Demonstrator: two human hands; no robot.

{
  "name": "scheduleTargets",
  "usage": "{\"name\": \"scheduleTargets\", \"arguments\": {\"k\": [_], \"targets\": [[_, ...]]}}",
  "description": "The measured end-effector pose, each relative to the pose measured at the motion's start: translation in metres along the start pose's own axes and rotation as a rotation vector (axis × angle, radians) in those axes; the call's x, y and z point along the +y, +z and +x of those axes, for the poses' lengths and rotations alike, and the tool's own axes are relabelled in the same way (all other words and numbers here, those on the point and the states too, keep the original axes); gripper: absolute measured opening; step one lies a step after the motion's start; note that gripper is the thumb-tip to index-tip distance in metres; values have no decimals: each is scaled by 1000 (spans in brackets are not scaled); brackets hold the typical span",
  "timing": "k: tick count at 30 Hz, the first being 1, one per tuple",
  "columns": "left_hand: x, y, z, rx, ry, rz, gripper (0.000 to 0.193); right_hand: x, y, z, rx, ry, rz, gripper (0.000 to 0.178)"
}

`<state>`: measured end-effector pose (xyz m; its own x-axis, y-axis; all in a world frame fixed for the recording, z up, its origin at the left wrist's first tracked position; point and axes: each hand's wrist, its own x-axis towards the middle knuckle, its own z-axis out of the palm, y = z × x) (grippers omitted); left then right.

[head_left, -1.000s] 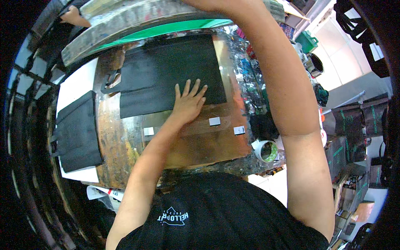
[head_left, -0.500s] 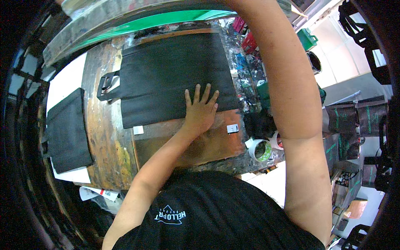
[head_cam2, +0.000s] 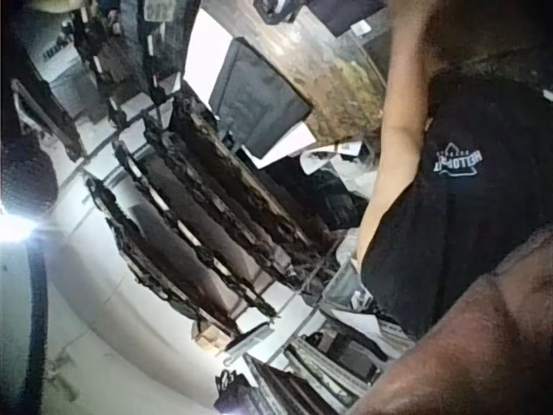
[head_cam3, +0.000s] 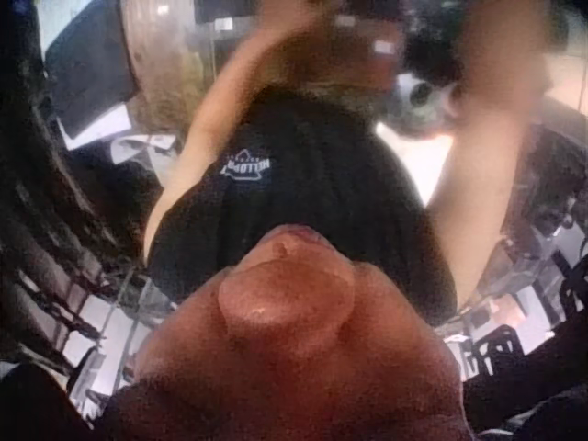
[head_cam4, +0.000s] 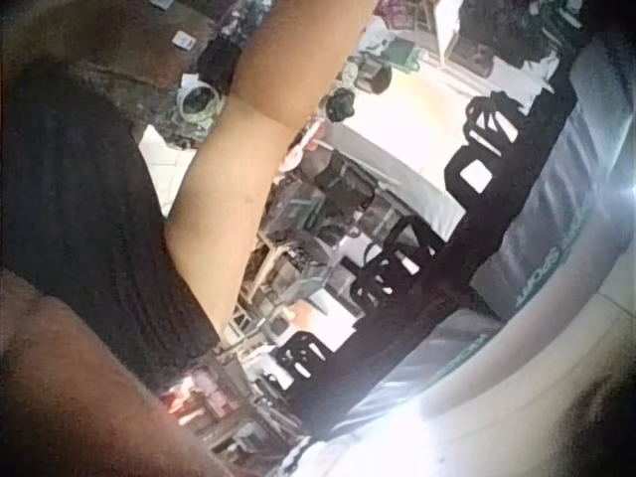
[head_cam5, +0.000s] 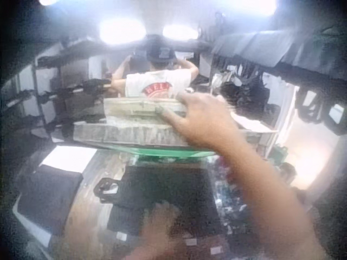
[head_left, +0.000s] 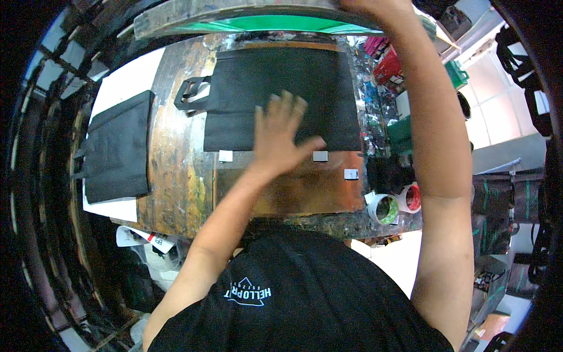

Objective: The person performs screen printing on black tote bags by placing a bag on the printing board, pulling a squeegee across a screen with green ink, and then setting the printed bag aside.

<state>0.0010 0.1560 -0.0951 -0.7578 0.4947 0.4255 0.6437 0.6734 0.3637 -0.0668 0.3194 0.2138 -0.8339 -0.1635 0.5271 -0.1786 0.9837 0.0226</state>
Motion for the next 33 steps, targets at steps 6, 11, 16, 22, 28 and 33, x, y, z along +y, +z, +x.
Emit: {"name": "scheduleTargets", "arguments": {"k": [6, 11, 16, 22, 28, 33], "targets": [[-83, -124, 28, 386, -320, -799, 70, -4, 13, -39, 44, 1, -25, 63], [-26, -39, -22, -189, 72, -21, 103, -6, 14, -45, 111, -25, -25, 65], [3, 32, -62, -308, 132, 145, 115, -1, 8, -34, 88, -13, -1, 65], [6, 12, -48, -324, 5, 119, 111, 6, 16, -26, 160, -52, 1, 65], [-80, -138, 13, 586, -353, -1236, 52, 0, 42, -67, 240, -93, -94, 54], [-89, -147, -43, 329, -631, -817, 65, -7, 81, -151, 14, -175, -18, 62]]}}
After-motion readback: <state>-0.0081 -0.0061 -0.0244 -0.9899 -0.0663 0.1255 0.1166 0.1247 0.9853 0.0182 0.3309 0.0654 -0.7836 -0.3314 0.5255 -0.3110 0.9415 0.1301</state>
